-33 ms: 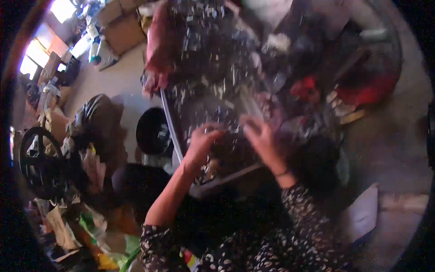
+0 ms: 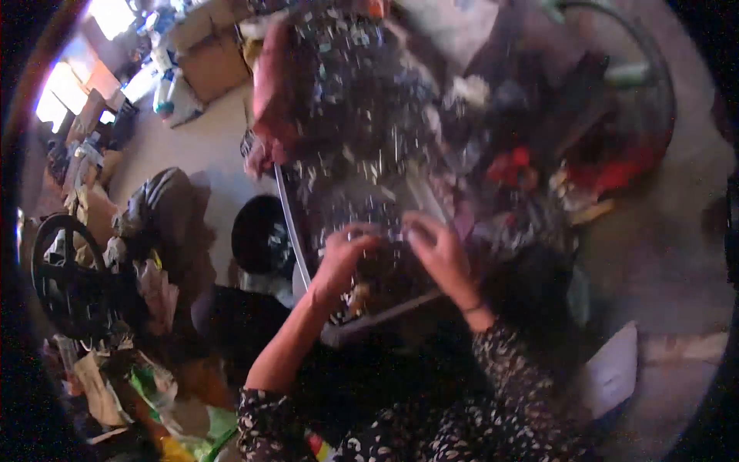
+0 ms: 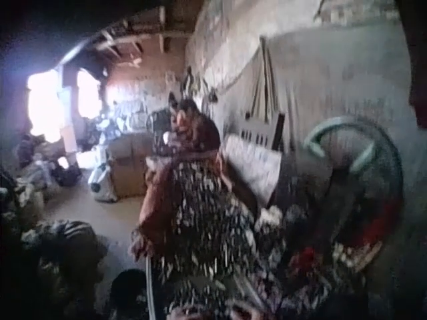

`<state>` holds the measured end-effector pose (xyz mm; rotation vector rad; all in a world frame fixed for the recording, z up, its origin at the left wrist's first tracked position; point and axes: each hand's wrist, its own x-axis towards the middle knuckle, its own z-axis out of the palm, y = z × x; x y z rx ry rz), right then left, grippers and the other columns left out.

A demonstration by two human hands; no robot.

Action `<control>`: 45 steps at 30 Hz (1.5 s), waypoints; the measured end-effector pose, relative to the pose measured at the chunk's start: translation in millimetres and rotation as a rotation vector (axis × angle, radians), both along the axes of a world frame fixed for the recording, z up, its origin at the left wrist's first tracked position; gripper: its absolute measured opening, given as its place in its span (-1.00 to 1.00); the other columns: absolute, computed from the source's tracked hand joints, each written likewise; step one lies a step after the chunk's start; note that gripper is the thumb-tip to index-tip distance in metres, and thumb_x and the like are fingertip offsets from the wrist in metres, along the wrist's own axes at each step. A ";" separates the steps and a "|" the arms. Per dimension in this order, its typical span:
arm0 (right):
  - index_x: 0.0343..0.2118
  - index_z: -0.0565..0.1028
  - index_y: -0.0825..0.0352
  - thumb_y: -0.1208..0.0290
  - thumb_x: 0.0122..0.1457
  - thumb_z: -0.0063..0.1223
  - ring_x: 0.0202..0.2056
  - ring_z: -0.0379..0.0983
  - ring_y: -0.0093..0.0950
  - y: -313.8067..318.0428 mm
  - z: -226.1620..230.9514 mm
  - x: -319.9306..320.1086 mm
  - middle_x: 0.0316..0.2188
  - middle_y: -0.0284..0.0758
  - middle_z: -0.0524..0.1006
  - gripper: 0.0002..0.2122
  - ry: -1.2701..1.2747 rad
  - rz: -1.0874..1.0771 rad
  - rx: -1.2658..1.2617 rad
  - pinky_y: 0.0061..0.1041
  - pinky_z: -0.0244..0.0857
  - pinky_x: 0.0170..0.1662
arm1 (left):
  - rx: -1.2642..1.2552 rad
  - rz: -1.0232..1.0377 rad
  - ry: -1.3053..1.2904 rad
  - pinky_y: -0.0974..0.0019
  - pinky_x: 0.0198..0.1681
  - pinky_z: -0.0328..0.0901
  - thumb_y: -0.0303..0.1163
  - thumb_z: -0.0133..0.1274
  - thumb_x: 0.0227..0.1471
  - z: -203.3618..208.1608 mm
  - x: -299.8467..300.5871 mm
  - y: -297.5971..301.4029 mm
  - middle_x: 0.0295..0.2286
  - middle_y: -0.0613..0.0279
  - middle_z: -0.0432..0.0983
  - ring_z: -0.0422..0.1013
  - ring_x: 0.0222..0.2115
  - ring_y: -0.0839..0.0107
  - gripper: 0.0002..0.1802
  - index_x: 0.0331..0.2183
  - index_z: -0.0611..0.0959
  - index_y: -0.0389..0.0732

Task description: The person assembles small metal components by picking pieces from a tray and fitting them together by hand.

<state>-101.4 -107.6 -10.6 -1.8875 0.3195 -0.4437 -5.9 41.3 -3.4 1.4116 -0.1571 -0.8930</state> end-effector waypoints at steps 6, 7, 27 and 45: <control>-0.28 0.37 0.37 0.52 -0.06 -0.04 -0.33 0.39 -0.46 2.6 -13.6 -7.6 -0.41 -0.27 0.46 -0.77 -0.074 -0.081 0.000 -0.56 0.22 -0.24 | -0.002 0.057 -0.019 0.51 -0.44 0.22 -0.49 0.03 -0.29 0.7 -5.2 -10.6 -0.59 0.23 0.44 0.34 -0.54 0.52 -0.82 -0.48 0.53 -0.31; -0.31 0.38 0.37 0.50 -0.05 -0.05 -0.35 0.38 -0.50 3.6 -12.0 -8.0 -0.44 -0.29 0.46 -0.80 -0.046 -0.093 0.035 -0.58 0.22 -0.26 | -0.015 0.036 0.029 0.51 -0.45 0.22 -0.48 0.04 -0.29 6.5 -6.2 -7.7 -0.59 0.22 0.44 0.34 -0.55 0.52 -0.82 -0.48 0.52 -0.31; -0.47 0.43 0.35 0.32 0.04 -0.13 -0.50 0.23 -0.69 14.5 11.2 2.0 -0.55 -0.48 0.39 -0.81 -0.044 -0.161 0.173 -0.68 0.13 -0.40 | 0.030 0.007 -0.126 0.55 -0.55 0.20 -0.45 0.06 -0.29 14.6 -3.6 -0.1 -0.62 0.28 0.43 0.30 -0.62 0.59 -0.79 -0.46 0.52 -0.28; -0.44 0.41 0.36 0.35 0.06 -0.14 -0.69 0.20 -0.74 15.5 18.7 12.9 -0.69 -0.49 0.35 -0.83 0.009 -0.080 0.095 -0.75 0.07 -0.65 | -0.111 0.122 0.051 0.48 -0.56 0.29 -0.53 0.02 -0.28 5.0 -3.5 -3.1 -0.60 0.22 0.42 0.35 -0.62 0.49 -0.82 -0.46 0.49 -0.33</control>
